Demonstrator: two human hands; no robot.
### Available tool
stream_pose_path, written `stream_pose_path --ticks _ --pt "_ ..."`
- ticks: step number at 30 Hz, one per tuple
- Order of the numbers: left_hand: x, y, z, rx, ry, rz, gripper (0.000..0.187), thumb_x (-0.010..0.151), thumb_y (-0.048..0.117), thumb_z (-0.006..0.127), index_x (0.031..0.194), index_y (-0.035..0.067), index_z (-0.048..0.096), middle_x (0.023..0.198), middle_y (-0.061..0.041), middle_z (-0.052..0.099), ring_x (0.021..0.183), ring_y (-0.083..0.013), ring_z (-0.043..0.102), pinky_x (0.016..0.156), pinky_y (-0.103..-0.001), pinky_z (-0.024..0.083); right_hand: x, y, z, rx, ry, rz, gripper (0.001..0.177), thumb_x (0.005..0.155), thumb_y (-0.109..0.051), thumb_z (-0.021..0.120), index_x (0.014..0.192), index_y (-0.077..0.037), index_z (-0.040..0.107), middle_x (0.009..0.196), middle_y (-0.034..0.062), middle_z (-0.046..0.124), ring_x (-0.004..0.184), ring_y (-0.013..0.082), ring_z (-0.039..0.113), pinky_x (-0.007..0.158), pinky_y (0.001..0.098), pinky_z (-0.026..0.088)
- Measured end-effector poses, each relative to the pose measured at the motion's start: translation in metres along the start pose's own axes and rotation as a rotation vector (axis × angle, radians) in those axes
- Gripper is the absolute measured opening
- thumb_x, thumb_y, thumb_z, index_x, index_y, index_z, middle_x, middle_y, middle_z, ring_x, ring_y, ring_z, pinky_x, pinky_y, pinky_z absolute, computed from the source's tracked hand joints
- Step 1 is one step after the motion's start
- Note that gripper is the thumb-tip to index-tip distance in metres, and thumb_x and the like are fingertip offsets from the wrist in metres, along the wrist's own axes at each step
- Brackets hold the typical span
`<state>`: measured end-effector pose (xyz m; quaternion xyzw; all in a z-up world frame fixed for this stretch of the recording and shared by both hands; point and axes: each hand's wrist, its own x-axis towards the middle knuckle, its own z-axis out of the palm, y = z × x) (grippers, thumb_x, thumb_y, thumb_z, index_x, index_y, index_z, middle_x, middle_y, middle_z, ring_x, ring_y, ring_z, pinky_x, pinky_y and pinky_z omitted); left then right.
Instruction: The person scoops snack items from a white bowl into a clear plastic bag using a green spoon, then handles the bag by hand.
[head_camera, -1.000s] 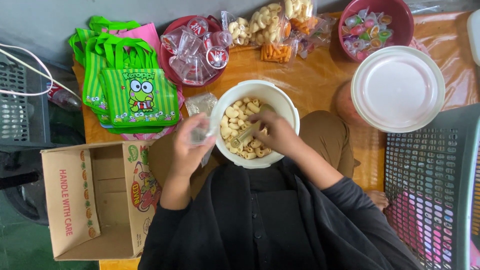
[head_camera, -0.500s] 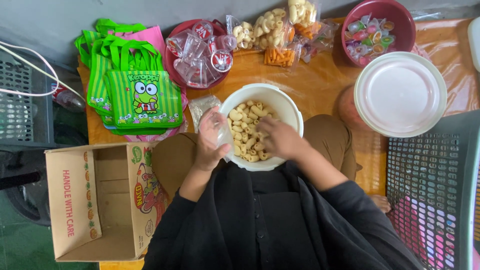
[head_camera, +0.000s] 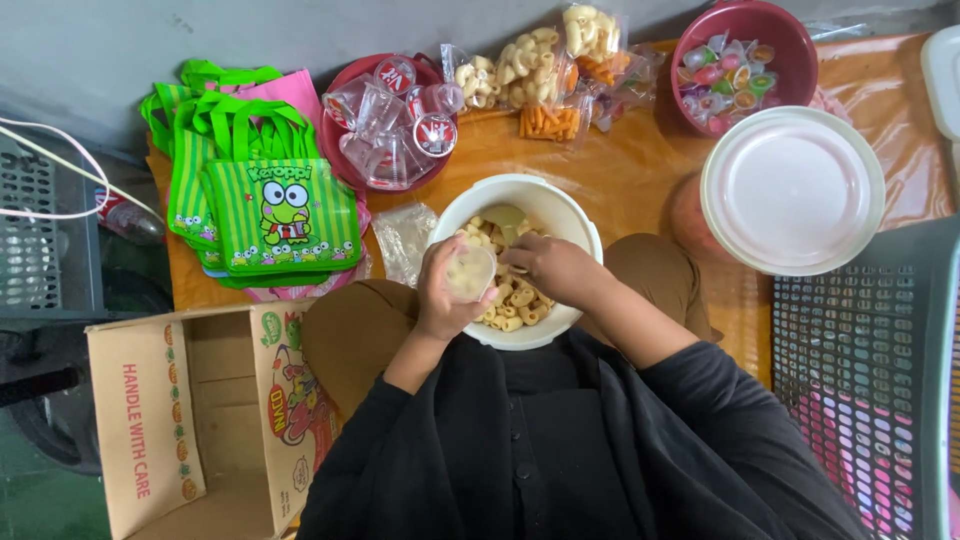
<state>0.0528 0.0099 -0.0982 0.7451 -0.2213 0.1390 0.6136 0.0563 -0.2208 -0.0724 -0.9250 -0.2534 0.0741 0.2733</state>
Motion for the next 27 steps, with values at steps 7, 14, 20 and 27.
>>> stream_pose_path --ticks 7,14,20,27 --pt "0.012 0.009 0.003 0.037 0.003 0.016 0.085 0.069 0.036 0.092 0.135 -0.003 0.056 0.114 -0.019 0.061 0.101 -0.0334 0.065 0.095 -0.045 0.052 -0.009 0.031 -0.004 0.024 -0.172 0.257 0.022 0.1 -0.036 0.059 0.108 -0.019 0.07 0.094 0.0107 0.068 0.087 0.0375 0.073 0.076 0.0474 0.059" --pt "0.014 0.01 0.005 0.107 -0.01 0.058 0.085 0.069 0.041 0.09 0.135 -0.003 0.058 0.109 -0.019 0.062 0.098 -0.035 0.065 0.092 -0.045 0.053 -0.043 0.003 -0.075 0.336 -0.067 0.448 0.034 0.103 -0.042 0.058 0.108 -0.012 0.074 0.082 0.016 0.074 0.079 0.0363 0.074 0.075 0.0483 0.059" --pt "0.013 0.009 0.006 0.132 0.003 0.067 0.084 0.068 0.038 0.09 0.134 -0.003 0.059 0.108 -0.019 0.063 0.097 -0.0359 0.065 0.092 -0.046 0.053 -0.099 0.06 -0.032 0.738 0.316 0.509 0.032 0.108 -0.026 0.054 0.104 -0.002 0.074 0.079 0.0245 0.072 0.072 0.0339 0.072 0.075 0.0469 0.059" --pt "0.015 0.016 0.007 0.166 -0.012 0.054 0.078 0.072 0.034 0.089 0.135 -0.001 0.058 0.108 -0.019 0.063 0.098 -0.0372 0.065 0.091 -0.047 0.053 -0.12 0.096 0.007 1.175 0.689 0.526 0.053 0.115 -0.038 0.04 0.095 0.004 0.065 0.085 0.0249 0.068 0.057 0.0304 0.069 0.051 0.0385 0.062"
